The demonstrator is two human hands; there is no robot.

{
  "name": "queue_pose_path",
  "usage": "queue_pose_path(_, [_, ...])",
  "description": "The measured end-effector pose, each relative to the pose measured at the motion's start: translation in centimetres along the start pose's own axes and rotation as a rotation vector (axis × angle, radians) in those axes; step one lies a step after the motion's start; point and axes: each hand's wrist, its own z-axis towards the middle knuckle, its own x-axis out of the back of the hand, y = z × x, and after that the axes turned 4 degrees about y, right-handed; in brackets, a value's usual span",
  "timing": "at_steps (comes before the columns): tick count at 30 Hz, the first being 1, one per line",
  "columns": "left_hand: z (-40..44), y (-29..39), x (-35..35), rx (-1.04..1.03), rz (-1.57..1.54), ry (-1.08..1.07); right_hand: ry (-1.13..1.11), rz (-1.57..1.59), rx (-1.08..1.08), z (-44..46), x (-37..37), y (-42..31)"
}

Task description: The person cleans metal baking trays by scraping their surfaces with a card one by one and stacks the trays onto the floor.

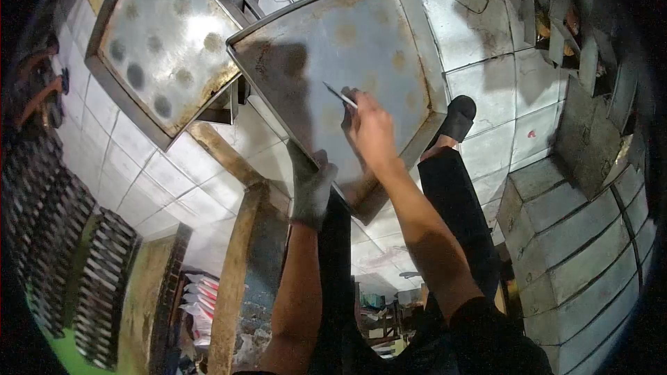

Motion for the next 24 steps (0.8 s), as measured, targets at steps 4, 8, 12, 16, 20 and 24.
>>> queue_pose_path(4, [0.4,0.0,-0.7,-0.036,-0.009,-0.049,0.041,0.024,0.474,-4.6,0.0,-1.5])
queue_pose_path(8, [-0.7,0.6,-0.1,0.095,0.178,0.063,0.054,-0.119,0.063,4.0,-1.1,6.8])
queue_pose_path(12, [-0.9,1.8,-2.2,0.096,0.173,0.184,0.055,-0.055,0.117,1.7,-1.0,5.8])
queue_pose_path(16, [-1.0,0.7,-0.1,0.275,0.172,0.131,0.123,-0.040,0.229,3.7,-0.3,8.7])
queue_pose_path(20, [-0.8,0.5,-0.8,0.064,0.282,0.143,0.442,-0.157,-0.160,12.0,0.1,20.4])
queue_pose_path(24, [-0.9,0.7,-0.2,0.057,0.383,0.108,-0.200,0.198,-0.094,6.4,3.7,9.0])
